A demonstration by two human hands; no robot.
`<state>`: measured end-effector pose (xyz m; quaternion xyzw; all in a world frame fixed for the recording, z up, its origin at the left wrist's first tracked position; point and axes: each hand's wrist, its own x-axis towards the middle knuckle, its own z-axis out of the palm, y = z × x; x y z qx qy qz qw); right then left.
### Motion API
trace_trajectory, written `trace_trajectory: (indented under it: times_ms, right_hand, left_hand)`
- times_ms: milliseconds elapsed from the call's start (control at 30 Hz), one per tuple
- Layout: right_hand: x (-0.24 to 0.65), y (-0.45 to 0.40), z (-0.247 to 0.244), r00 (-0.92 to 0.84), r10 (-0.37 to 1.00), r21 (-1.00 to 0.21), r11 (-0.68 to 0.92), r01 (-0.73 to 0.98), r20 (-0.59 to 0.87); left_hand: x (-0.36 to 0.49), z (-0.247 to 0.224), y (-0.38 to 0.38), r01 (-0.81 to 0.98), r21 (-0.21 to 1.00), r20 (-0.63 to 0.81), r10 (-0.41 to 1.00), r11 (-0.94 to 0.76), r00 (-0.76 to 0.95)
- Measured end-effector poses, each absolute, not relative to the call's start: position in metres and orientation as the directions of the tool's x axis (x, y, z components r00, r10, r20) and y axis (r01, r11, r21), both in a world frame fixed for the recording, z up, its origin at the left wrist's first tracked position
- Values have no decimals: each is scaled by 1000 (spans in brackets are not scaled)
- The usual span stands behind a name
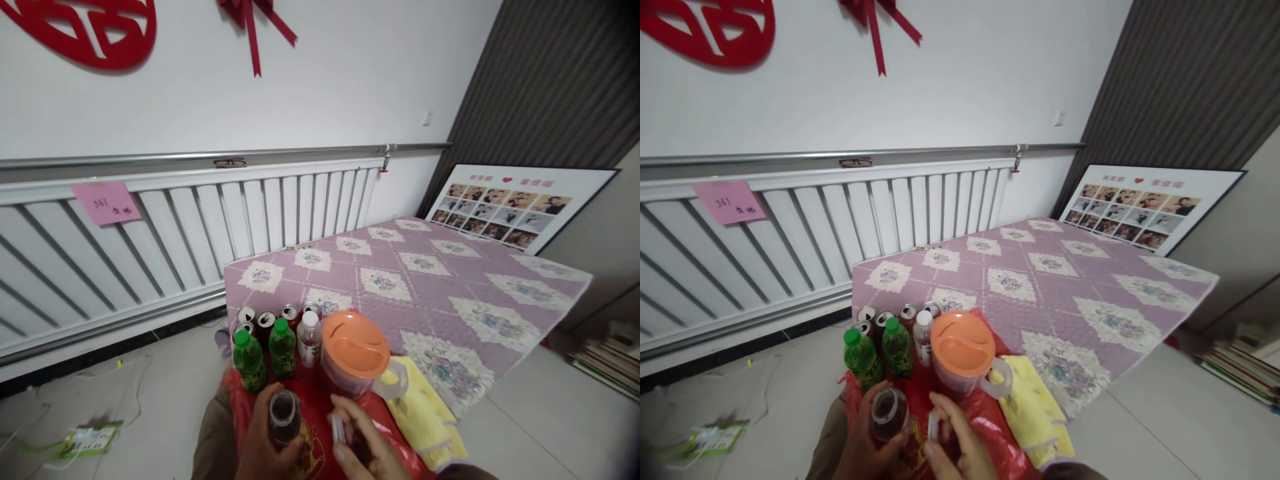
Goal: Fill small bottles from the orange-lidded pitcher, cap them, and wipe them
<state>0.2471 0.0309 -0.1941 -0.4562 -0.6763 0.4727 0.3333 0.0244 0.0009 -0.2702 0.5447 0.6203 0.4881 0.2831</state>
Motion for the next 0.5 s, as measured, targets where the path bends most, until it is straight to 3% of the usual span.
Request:
trace_trajectory:
  times_ms: [167, 300, 500]
  right_hand:
    - [205, 45, -163, -270, 962, -989, 73, 132, 35]
    - [178, 54, -151, -228, 973, -994, 63, 88, 41]
    - [155, 53, -158, -298, 954, -997, 55, 48, 38]
  left_hand:
    - [25, -274, 1, 357, 932, 163, 955, -66, -247]
    - [28, -272, 2, 340, 937, 177, 950, -83, -257]
    - [36, -247, 4, 227, 966, 180, 957, -128, -228]
